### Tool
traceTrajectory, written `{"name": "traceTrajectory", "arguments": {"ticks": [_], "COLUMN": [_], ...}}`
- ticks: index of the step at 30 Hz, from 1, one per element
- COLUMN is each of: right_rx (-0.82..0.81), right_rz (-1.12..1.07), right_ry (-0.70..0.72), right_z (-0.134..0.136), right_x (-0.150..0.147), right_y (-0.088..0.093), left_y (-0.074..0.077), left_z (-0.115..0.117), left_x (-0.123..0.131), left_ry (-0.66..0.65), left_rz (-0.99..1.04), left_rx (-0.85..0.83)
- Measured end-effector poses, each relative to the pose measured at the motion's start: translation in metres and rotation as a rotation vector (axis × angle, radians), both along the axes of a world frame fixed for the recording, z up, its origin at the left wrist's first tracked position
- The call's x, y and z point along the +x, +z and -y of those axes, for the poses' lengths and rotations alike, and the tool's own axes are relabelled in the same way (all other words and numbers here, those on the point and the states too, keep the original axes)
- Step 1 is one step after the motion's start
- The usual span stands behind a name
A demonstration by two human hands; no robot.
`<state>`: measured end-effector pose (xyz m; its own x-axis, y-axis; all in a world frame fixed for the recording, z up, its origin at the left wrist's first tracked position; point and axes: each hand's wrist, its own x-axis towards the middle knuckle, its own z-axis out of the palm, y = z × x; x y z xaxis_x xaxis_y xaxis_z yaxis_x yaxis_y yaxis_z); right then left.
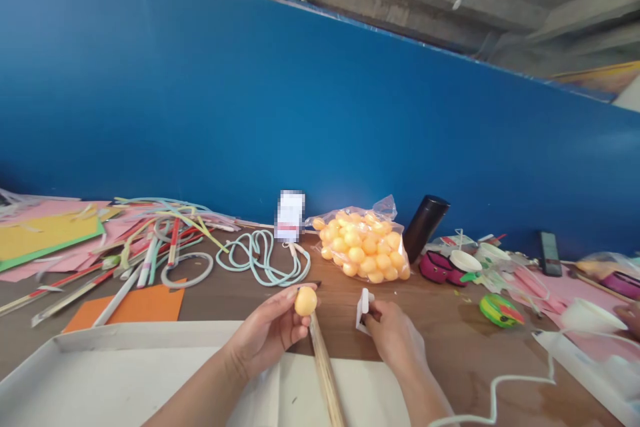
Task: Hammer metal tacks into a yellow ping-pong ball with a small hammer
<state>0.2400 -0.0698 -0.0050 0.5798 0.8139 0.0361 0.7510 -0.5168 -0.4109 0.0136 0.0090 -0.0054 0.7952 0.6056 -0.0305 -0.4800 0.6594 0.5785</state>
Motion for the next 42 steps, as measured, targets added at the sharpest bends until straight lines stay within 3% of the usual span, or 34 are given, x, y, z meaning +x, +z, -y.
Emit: {"name": "traceTrajectory", "arguments": {"ticks": [14, 26, 31, 36, 42], "right_rx": [0.027, 0.225, 0.439, 0.639, 0.707], "right_rz": [0.052, -0.094, -0.365, -0.891, -1.456], "right_ry": [0.030, -0.027, -0.063, -0.060, 0.013], "right_z": [-0.002, -0.001, 0.000, 0.004, 0.008], "right_x": [0.001, 0.000, 0.000, -0.007, -0.007], "right_y": [-0.003, -0.007, 0.005, 0.017, 0.018], "left_y": [0.001, 0.005, 0.004, 0.001, -0.002], "left_z": [0.004, 0.007, 0.006, 0.006, 0.006], "left_x": [-0.001, -0.002, -0.002, -0.001, -0.001], "left_ry": [0.000, -0.044, -0.030, -0.032, -0.022], "left_rz": [0.004, -0.034, -0.034, -0.046, -0.047], "left_rx": [0.082, 0.153, 0.145, 0.124, 0.087]}}
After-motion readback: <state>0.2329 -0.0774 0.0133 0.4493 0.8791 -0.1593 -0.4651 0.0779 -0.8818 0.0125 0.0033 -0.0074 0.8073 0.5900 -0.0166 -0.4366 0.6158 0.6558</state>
